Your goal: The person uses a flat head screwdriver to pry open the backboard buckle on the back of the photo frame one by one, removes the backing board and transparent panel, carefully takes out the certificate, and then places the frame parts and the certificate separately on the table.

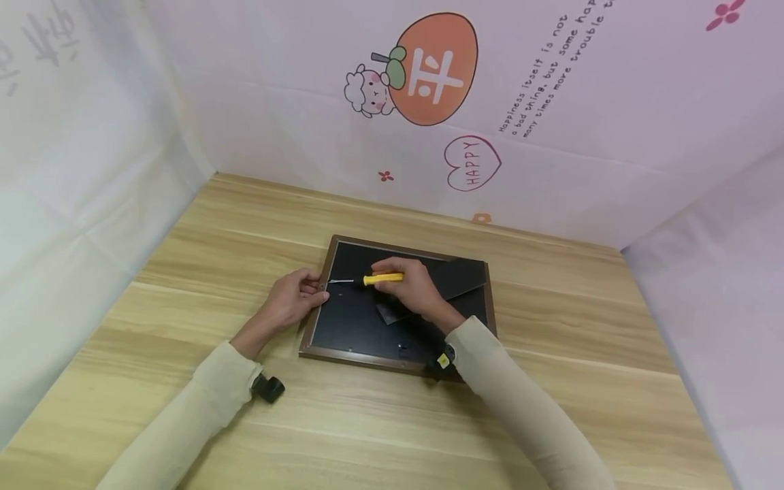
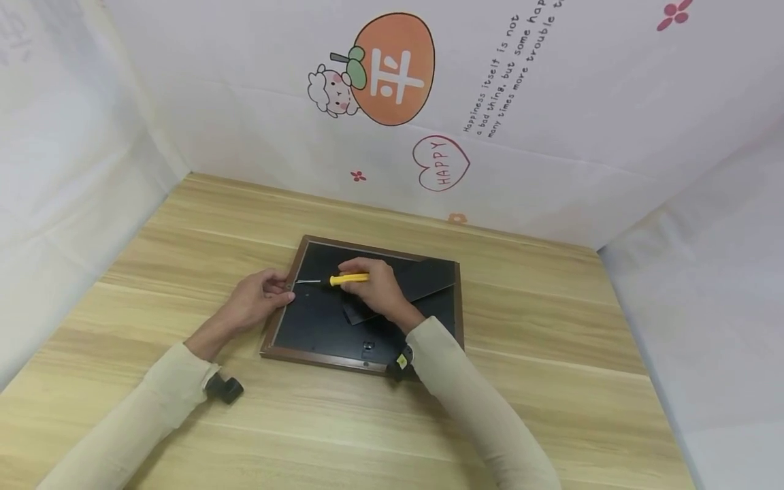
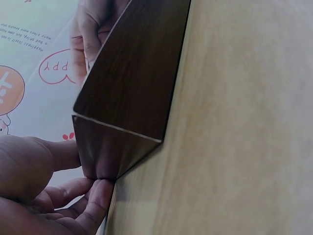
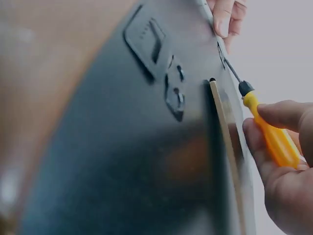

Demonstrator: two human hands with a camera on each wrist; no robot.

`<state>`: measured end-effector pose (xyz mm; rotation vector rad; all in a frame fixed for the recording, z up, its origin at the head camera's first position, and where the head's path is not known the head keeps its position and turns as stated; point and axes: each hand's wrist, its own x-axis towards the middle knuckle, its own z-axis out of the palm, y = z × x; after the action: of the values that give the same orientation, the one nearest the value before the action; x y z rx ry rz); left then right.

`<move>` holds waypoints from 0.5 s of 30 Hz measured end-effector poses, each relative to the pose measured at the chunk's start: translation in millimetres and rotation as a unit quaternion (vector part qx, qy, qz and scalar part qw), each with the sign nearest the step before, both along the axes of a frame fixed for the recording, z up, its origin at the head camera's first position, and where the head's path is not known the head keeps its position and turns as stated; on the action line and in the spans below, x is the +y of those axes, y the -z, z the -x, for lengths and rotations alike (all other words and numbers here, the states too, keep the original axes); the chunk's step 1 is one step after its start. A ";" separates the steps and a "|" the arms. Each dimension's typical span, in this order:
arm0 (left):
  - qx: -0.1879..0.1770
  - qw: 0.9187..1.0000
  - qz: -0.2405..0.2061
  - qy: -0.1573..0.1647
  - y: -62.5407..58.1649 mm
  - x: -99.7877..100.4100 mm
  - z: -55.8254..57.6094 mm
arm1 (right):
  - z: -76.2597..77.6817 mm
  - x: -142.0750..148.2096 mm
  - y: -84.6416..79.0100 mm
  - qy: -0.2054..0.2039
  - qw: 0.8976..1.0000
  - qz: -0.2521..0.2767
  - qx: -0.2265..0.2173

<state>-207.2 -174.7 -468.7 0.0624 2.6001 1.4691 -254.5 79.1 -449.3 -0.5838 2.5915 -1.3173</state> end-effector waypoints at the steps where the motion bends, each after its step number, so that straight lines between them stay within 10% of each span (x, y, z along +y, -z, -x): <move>1: 0.001 1.000 0.000 0.000 -0.4 -0.2 0.2 | 0.1 0.3 -0.2 0.005 1.000 0.020 -0.014; 7: 0.003 1.000 -0.001 -0.001 -0.3 -2.2 1.6 | -0.7 -1.1 2.9 0.036 0.994 0.079 -0.063; 15: 0.000 1.000 -0.003 0.000 -0.2 -1.4 1.3 | -5.1 -5.0 3.9 0.037 0.998 -0.035 0.020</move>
<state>-208.5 -176.2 -468.5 0.0636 2.5961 1.4769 -249.4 74.1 -453.2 -0.5129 2.7048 -1.2421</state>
